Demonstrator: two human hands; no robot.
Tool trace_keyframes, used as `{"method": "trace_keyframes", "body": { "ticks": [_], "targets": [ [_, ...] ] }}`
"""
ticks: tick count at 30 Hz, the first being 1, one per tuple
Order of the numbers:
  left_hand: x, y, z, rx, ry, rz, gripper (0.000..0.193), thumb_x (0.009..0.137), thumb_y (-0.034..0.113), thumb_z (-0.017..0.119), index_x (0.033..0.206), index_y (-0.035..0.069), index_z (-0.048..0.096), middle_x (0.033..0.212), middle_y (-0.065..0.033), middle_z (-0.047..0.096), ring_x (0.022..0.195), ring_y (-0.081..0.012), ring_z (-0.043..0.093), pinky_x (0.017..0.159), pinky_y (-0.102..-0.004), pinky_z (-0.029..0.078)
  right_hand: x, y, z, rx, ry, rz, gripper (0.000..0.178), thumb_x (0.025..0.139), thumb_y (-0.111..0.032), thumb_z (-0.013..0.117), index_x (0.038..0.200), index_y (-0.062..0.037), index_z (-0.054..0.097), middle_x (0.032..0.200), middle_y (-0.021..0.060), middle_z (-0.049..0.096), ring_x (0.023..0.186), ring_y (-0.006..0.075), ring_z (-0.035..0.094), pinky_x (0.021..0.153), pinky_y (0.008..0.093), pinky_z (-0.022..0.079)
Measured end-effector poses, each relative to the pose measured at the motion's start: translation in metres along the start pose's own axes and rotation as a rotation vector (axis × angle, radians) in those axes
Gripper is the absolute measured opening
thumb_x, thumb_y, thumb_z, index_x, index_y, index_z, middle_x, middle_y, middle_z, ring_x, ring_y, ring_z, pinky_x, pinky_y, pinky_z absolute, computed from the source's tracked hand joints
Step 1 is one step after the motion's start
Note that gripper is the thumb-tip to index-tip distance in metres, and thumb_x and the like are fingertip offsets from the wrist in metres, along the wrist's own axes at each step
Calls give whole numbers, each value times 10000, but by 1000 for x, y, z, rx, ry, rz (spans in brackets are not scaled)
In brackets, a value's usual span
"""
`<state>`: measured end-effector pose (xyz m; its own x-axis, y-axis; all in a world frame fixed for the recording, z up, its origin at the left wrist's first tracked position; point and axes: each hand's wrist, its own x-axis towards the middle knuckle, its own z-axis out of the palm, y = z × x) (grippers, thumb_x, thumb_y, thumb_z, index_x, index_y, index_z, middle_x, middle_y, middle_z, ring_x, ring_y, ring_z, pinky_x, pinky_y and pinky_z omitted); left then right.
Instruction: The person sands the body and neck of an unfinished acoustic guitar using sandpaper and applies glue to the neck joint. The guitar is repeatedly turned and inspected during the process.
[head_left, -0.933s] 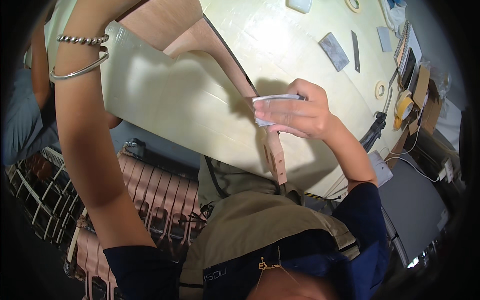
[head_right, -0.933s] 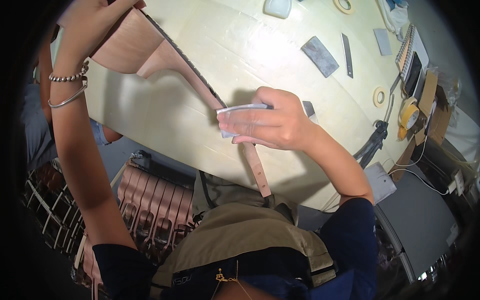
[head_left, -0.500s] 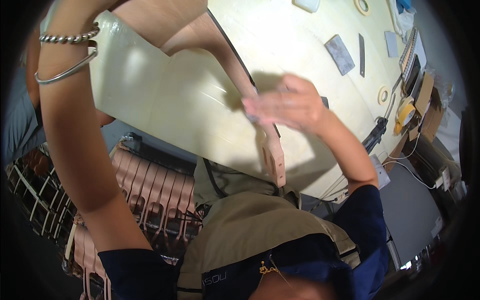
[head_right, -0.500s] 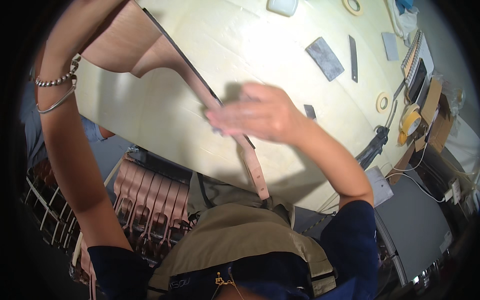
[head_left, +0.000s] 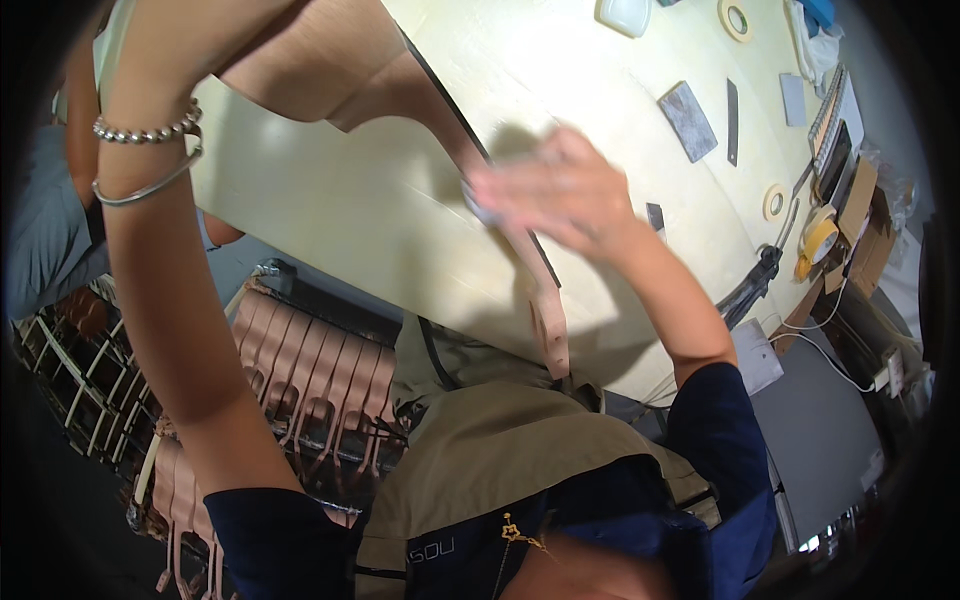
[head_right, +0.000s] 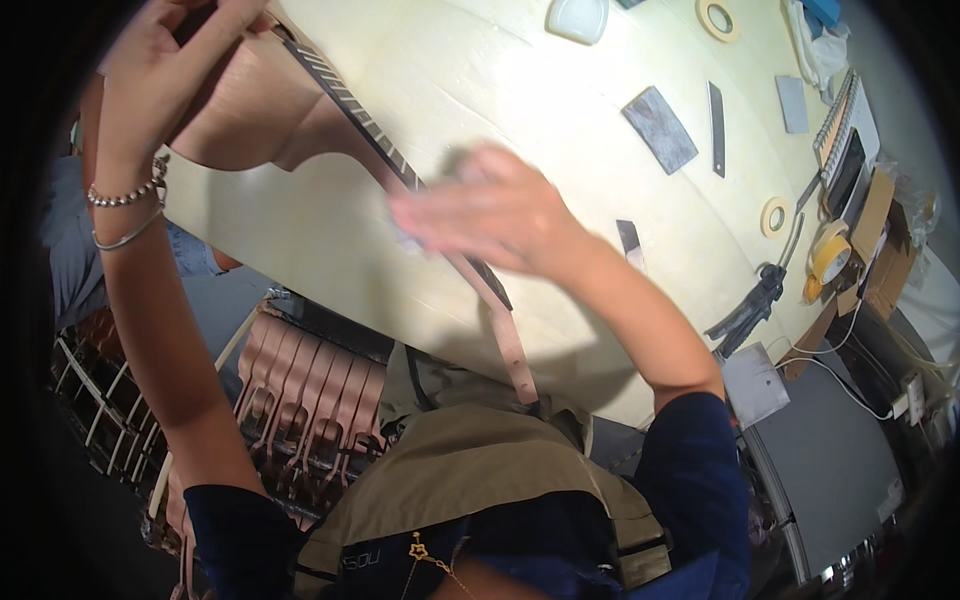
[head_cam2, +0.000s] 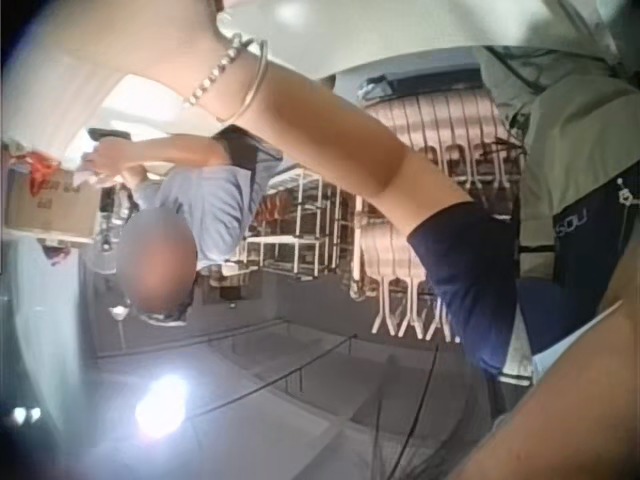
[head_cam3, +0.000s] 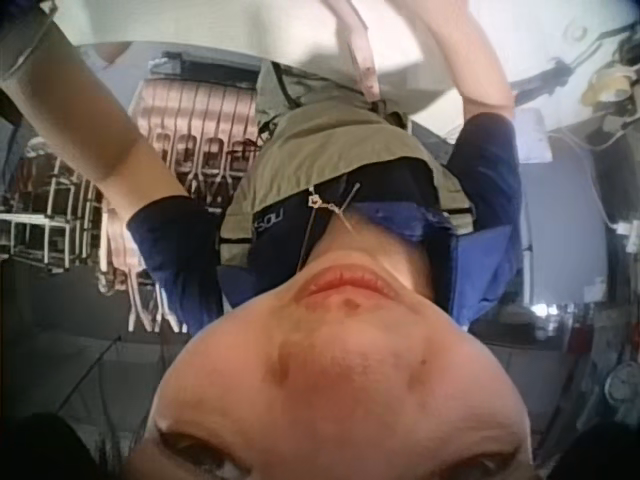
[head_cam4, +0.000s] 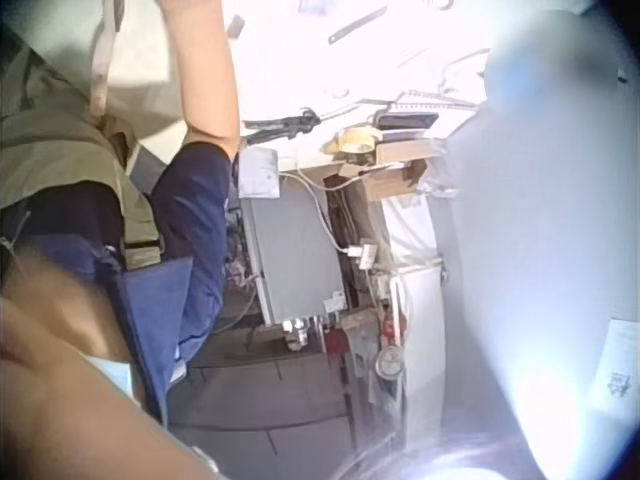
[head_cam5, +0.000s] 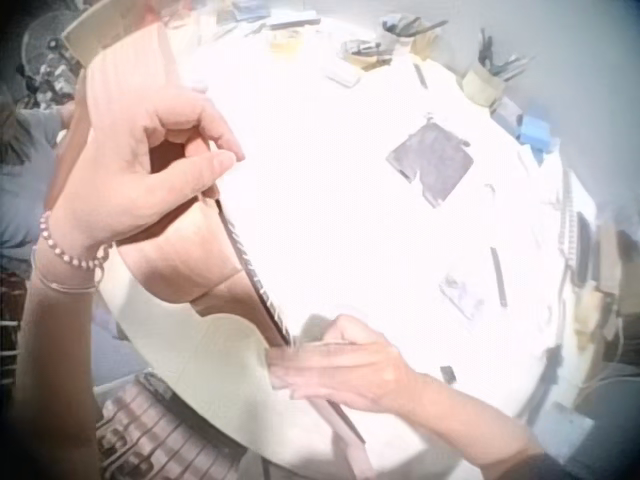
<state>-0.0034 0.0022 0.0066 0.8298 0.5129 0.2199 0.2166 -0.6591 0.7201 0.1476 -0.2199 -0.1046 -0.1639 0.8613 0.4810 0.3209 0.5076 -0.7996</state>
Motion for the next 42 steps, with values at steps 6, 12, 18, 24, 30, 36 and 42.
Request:
{"method": "trace_keyframes", "body": {
  "ticks": [6, 12, 18, 24, 30, 36, 42],
  "targets": [
    [0, -2, 8, -14, 10, -19, 77, 844, 61, 589, 869, -10, 600, 768, 15, 551, 678, -31, 507, 620, -178, 419, 26, 6, -12, -194, -119, -69, 225, 788, -224, 659, 998, -146, 687, 1090, -7, 660, 727, 90, 584, 550, 232, 377],
    [-7, 1, -1, 82, 9, -2, 75, 833, 60, 594, 872, -3, 603, 746, 16, 544, 670, -34, 501, 612, -184, 415, -12, -16, 1, -183, -37, -20, 213, 792, -261, 652, 953, -132, 708, 1062, 2, 672, 646, 115, 491, 534, 216, 326],
    [-12, 3, 2, 102, 67, 75, 84, 836, 71, 594, 871, -6, 600, 747, 13, 553, 666, -39, 510, 619, -181, 424, 37, -3, -17, -282, 42, -42, 180, 824, -211, 622, 939, -104, 711, 1031, 24, 681, 642, 125, 506, 571, 236, 356],
    [-9, -7, 6, 28, 41, 86, 96, 846, 88, 592, 883, -1, 596, 740, 17, 564, 682, -37, 533, 628, -183, 436, 9, -12, 2, -223, -109, -59, 241, 729, -271, 689, 925, -133, 712, 1064, -46, 668, 601, 116, 456, 526, 238, 351],
    [-16, -12, -5, 37, 24, 94, 88, 839, 79, 599, 881, 1, 594, 731, 29, 548, 680, -29, 500, 631, -173, 413, -19, -29, 0, -108, -143, 60, 206, 875, -192, 545, 1016, -166, 694, 1118, -5, 647, 757, 92, 599, 605, 257, 360],
    [-16, -14, 1, -19, 45, 80, 70, 828, 69, 604, 867, 11, 598, 739, 29, 535, 673, -28, 493, 621, -174, 407, 32, -4, 3, -204, -128, -66, 238, 789, -238, 645, 982, -108, 695, 1079, -22, 664, 646, 92, 494, 544, 234, 348],
    [-13, -12, 1, 5, 48, 128, 79, 838, 65, 586, 881, -1, 592, 759, 24, 539, 663, -25, 491, 612, -173, 408, 9, -9, 0, -200, -127, -46, 230, 779, -232, 653, 985, -141, 703, 1133, -16, 643, 695, 119, 524, 596, 245, 368]
  ]
}}
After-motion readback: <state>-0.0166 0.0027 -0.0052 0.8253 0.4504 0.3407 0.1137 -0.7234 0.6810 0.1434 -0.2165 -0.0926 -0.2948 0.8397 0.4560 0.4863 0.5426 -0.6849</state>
